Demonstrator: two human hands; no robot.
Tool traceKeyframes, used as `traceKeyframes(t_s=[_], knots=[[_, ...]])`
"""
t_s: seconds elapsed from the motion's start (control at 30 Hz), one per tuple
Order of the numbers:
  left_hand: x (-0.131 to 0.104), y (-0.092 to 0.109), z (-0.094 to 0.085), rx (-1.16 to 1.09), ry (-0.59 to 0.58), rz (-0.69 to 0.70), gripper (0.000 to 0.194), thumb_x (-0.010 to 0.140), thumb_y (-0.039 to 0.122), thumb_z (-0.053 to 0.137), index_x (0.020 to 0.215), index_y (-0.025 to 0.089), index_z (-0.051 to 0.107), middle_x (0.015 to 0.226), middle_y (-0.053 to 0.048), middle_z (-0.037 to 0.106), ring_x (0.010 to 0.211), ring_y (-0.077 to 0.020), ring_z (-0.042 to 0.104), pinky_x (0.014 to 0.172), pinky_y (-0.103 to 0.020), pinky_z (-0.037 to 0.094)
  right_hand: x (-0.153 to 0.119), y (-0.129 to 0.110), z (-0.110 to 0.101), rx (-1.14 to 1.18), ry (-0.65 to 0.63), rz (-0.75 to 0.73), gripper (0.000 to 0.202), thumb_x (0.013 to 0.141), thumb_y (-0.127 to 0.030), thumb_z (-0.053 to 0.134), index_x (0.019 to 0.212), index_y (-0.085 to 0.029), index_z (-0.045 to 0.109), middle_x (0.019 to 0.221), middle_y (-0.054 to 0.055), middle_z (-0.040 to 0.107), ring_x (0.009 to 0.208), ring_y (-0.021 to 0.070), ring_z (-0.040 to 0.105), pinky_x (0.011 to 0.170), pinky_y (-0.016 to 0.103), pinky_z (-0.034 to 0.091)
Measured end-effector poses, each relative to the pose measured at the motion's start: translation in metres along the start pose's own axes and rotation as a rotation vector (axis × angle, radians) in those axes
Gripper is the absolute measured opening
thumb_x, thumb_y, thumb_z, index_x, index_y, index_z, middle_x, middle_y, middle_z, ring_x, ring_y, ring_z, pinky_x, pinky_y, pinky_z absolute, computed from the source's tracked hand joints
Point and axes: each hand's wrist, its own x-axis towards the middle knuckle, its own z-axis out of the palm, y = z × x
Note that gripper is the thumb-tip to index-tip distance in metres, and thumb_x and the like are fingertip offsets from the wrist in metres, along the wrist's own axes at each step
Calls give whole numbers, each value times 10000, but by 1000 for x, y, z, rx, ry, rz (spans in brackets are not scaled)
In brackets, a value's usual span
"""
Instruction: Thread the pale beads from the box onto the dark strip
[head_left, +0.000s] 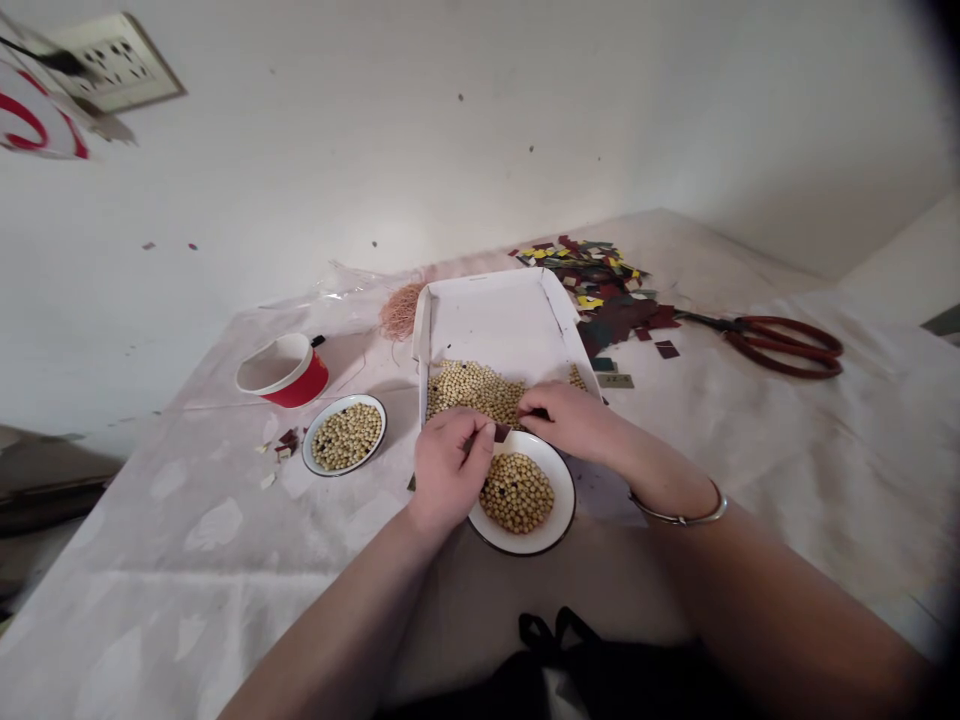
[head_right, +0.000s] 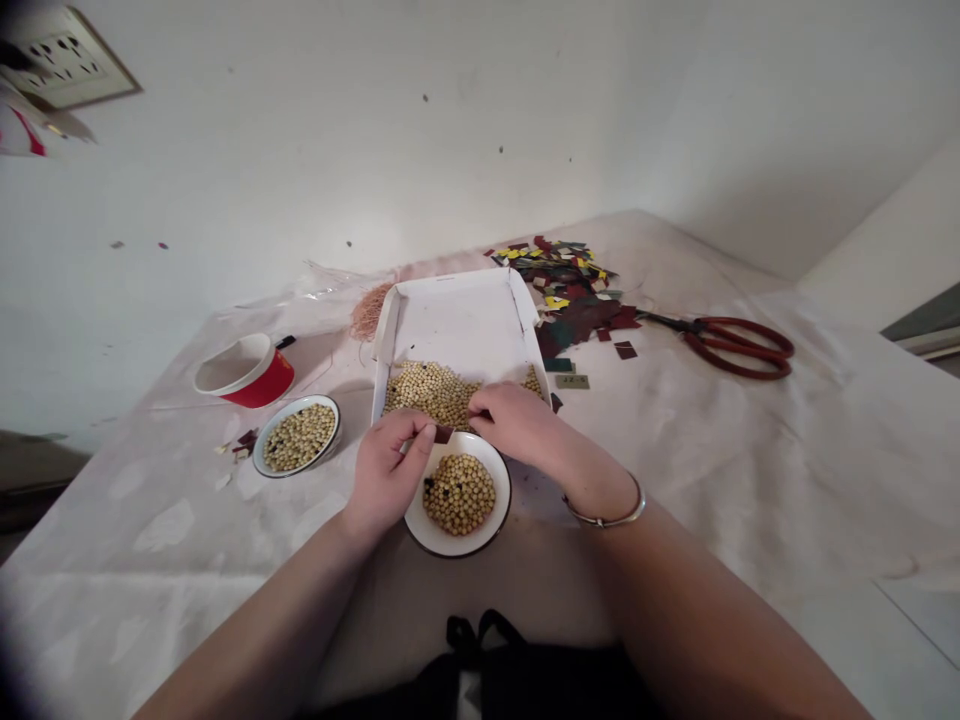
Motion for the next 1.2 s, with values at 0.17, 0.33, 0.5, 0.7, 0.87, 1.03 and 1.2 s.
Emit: traceKeyframes(t_s=[0.17,0.33,0.5,0.7,0.87,1.03,1.2], knots=[[0,0,1,-6,3,-7,184,877,234,477,741,189,592,763,-27,646,771,-168,575,732,-303,432,0,1,-2,126,-42,0,98,768,-163,538,720,-188,620,754,18,654,684,130,553,600,252,368],[0,-1,1,-11,5,2,175,874,229,482,744,191,592,756,-20,645,763,-164,572,729,-300,430,0,0,-3,122,-24,13,111,760,-148,535,699,-184,620,728,17,649,664,126,547,590,253,360],[0,0,1,-7,2,2,175,873,227,483,745,189,596,749,-21,641,762,-164,571,729,-302,429,0,0,-4,84,-54,-29,183,801,-206,512,654,-186,619,713,29,639,667,137,542,587,263,351],[0,-1,2,-5,6,-3,169,871,225,483,753,191,600,762,-23,650,767,-164,575,730,-302,432,-1,6,-7,163,-118,-62,134,789,-172,511,738,-190,633,777,18,668,699,135,563,614,258,373],[0,-1,1,-3,-2,1,173,874,229,480,751,191,595,752,-22,641,759,-162,570,725,-302,432,-5,7,-13,201,-138,-29,107,766,-145,521,767,-186,620,802,13,672,711,131,571,630,251,398],[0,-1,0,-10,0,9,171,871,223,480,747,195,594,754,-21,644,758,-162,572,723,-301,435,-7,6,-15,221,-149,-19,87,756,-145,533,775,-184,609,793,8,661,695,125,565,621,248,402],[0,0,0,2,-6,15,176,875,234,473,756,196,597,755,-23,649,757,-163,578,722,-303,439,-7,6,-15,230,-150,-18,99,753,-132,531,779,-193,606,797,2,660,706,127,568,636,252,408]])
